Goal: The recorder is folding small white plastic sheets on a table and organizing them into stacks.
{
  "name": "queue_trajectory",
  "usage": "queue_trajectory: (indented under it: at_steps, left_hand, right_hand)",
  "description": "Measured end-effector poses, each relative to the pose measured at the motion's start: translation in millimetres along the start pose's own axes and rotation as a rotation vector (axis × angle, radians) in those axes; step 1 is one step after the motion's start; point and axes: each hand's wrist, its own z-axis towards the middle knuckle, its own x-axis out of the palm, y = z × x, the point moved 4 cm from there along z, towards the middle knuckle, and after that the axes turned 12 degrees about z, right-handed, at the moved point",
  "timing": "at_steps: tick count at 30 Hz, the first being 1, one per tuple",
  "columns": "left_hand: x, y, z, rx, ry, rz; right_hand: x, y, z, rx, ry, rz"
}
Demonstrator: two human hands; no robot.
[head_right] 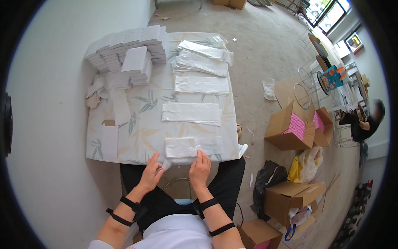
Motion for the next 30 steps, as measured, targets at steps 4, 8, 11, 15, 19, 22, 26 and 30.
queue_trajectory:
  at_steps: [4,8,11,15,19,22,26,30]
  left_hand:
    - [30,4,7,-0.119,-0.039,-0.054]
    - [39,-6,15,-0.107,-0.002,-0.022]
    - [39,-10,17,-0.109,0.006,0.010]
    - [32,-10,13,-0.119,-0.023,0.090]
    - [11,-26,18,0.092,-0.040,0.379]
    - [15,-19,22,0.170,0.022,0.567]
    - [16,-13,24,0.198,0.074,0.589]
    - [11,-7,23,0.173,0.044,0.515]
  right_hand:
    - [5,1,2,0.023,0.050,-0.052]
    - [10,-4,5,0.032,0.069,-0.018]
    - [13,-8,4,0.049,0.056,0.031]
    - [13,-4,4,0.033,0.070,0.062]
    - [7,4,10,-0.073,0.061,0.029]
    - [8,7,11,-0.146,0.120,-0.007]
    - [11,3,11,-0.155,0.158,-0.016]
    - [8,7,12,-0.155,0.153,0.005]
